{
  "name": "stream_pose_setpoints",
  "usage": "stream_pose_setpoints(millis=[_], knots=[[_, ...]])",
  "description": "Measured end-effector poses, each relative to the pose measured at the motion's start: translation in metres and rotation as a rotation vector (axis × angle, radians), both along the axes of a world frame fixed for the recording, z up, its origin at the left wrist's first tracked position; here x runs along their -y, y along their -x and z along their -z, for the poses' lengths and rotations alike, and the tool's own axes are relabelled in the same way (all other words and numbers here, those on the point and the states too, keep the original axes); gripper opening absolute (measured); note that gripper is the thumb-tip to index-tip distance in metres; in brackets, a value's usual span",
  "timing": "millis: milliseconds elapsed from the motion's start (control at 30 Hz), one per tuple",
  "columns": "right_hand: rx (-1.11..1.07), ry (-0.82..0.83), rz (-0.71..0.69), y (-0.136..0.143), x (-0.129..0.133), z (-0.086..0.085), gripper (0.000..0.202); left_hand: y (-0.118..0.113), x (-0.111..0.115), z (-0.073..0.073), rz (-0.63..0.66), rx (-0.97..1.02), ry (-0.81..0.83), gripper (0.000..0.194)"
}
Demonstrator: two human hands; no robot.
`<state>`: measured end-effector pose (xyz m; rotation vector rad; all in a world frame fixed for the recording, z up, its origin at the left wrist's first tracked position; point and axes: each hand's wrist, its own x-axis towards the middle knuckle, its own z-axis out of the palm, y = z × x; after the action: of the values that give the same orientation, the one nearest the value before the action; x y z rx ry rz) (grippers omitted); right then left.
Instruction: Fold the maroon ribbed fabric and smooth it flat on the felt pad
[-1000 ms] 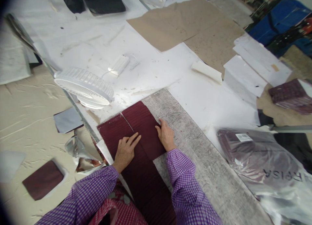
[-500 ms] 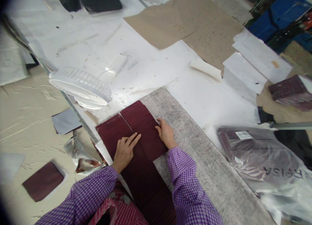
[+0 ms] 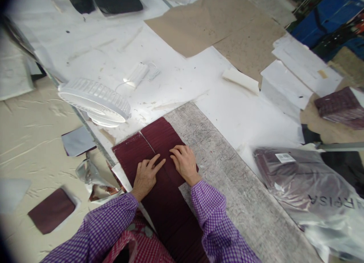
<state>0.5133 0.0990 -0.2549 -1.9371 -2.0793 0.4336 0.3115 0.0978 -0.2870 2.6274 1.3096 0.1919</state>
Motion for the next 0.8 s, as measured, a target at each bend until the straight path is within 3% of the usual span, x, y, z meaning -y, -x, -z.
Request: stream_pose_setpoints(millis=[67, 267, 467, 800], knots=[[-0.025, 0.040, -0.071, 0.005, 0.008, 0.003, 0.028, 0.000, 0.000, 0.002, -0.022, -0.006, -0.023, 0.059], [0.041, 0.044, -0.071, 0.008, 0.018, 0.010, 0.029, 0.000, 0.001, 0.007, -0.101, 0.082, 0.011, 0.047], [0.074, 0.024, -0.098, 0.007, 0.025, 0.008, 0.029, -0.001, 0.000, 0.003, -0.078, 0.043, 0.007, 0.047], [0.042, 0.030, -0.057, 0.030, 0.015, 0.004, 0.039, -0.002, 0.000, 0.002, -0.080, 0.034, 0.007, 0.046]])
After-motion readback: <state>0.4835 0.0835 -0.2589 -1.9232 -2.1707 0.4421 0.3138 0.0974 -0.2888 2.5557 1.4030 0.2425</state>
